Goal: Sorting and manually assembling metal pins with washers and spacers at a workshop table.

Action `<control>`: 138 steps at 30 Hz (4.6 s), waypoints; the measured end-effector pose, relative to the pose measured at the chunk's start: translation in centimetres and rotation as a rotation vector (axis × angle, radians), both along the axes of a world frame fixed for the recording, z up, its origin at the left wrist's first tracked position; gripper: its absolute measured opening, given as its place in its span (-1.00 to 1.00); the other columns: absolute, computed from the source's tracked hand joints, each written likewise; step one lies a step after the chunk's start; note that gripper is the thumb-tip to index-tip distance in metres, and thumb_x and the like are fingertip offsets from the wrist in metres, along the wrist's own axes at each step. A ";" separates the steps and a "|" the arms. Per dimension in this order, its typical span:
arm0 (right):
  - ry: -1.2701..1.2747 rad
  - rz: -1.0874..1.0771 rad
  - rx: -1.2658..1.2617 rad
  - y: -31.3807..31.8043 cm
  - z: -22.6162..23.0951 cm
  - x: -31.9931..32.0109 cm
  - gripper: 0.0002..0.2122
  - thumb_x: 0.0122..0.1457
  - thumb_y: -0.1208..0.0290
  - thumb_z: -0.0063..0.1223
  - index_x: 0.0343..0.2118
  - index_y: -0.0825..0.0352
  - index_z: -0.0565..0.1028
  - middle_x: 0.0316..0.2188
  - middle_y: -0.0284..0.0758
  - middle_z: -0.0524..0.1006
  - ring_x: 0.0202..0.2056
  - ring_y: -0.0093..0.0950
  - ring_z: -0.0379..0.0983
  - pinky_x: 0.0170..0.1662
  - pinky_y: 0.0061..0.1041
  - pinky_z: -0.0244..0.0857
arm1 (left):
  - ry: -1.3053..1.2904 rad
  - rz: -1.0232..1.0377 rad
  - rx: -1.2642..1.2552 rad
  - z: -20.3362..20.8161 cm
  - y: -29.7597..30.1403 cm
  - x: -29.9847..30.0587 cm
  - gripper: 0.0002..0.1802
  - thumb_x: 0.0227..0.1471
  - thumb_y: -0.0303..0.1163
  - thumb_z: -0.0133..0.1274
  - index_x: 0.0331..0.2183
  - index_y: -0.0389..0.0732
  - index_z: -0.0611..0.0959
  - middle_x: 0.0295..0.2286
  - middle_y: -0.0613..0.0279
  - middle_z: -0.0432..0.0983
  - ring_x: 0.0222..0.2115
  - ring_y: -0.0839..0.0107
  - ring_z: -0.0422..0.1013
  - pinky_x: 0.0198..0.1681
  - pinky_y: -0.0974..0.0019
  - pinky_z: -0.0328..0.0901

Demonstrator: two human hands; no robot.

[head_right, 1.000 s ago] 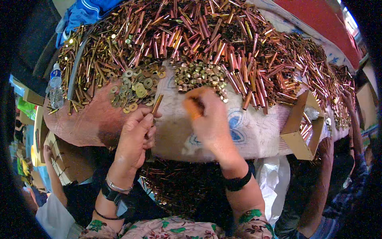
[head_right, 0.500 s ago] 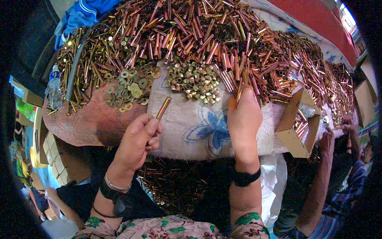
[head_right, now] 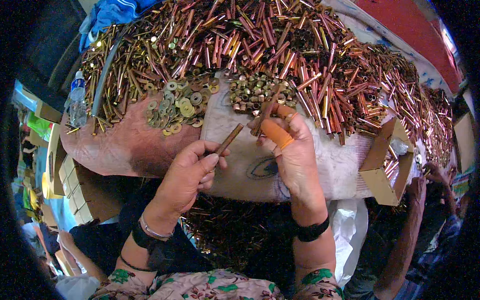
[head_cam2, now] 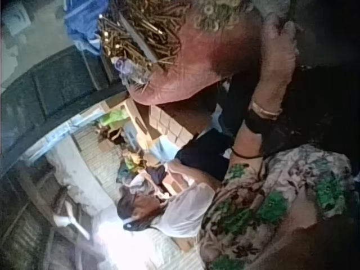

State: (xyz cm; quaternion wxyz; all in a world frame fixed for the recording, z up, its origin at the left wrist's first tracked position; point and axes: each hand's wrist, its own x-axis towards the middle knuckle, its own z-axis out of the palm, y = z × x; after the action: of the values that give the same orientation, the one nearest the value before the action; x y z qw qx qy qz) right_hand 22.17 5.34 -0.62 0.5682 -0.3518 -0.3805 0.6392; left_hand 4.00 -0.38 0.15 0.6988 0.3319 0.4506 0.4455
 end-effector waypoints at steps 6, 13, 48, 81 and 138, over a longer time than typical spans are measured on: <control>0.183 0.055 -0.021 0.1 -0.6 -0.9 -0.82 0.11 0.49 -0.07 -0.21 0.34 0.34 -0.32 -0.17 0.49 -0.30 -0.39 0.46 -0.21 -0.44 0.36 | 0.043 -0.013 0.036 -0.5 -0.2 -0.2 -0.80 0.07 -0.40 -0.13 -0.24 -0.25 0.44 -0.55 0.43 0.25 -0.69 0.75 0.00 -0.66 0.65 -0.07; 0.137 0.054 0.012 -0.1 -0.8 -1.7 -0.82 0.11 0.50 -0.08 -0.20 0.33 0.33 -0.31 -0.17 0.49 -0.27 -0.35 0.47 -0.22 -0.43 0.38 | 0.121 -0.026 0.079 -0.9 -0.3 -0.4 -0.81 0.07 -0.39 -0.13 -0.25 -0.24 0.45 -0.56 0.44 0.24 -0.66 0.73 0.04 -0.63 0.64 -0.04; -1.567 -0.296 0.583 0.9 -1.6 -2.5 -0.85 -0.03 0.52 0.04 -0.36 0.37 0.40 -0.43 -0.07 0.44 -0.37 -0.07 0.37 -0.32 -0.27 0.27 | -0.030 0.134 -0.044 -0.3 -0.4 -1.4 -0.83 0.08 -0.35 -0.08 -0.32 -0.24 0.45 -0.63 0.50 0.19 -0.71 0.77 -0.01 -0.69 0.68 -0.09; -0.479 0.188 0.107 -0.2 -0.4 -1.8 -0.86 0.04 0.51 0.04 -0.31 0.34 0.49 -0.52 -0.53 0.42 -0.50 -0.74 0.25 -0.43 -0.76 0.14 | 0.198 0.003 0.091 -1.0 -0.4 -1.5 -0.86 0.07 -0.35 -0.08 -0.35 -0.21 0.46 -0.62 0.51 0.22 -0.69 0.78 0.05 -0.70 0.67 -0.04; -0.658 0.112 0.041 -0.9 0.2 -2.7 -0.83 0.13 0.38 -0.03 -0.46 0.40 0.40 -0.64 -0.49 0.36 -0.57 -0.71 0.19 -0.52 -0.69 0.08 | 0.709 0.058 0.383 0.6 -1.1 -1.5 -0.89 -0.01 -0.44 -0.02 -0.41 -0.29 0.50 -0.71 0.47 0.20 -0.65 0.68 0.09 -0.62 0.50 0.03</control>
State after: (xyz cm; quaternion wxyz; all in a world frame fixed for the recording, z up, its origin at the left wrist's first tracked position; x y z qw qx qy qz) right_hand 19.45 4.44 -0.44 0.3855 -0.5065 -0.5751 0.5139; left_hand 2.51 -1.45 0.73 0.4128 0.5765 0.5815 0.3988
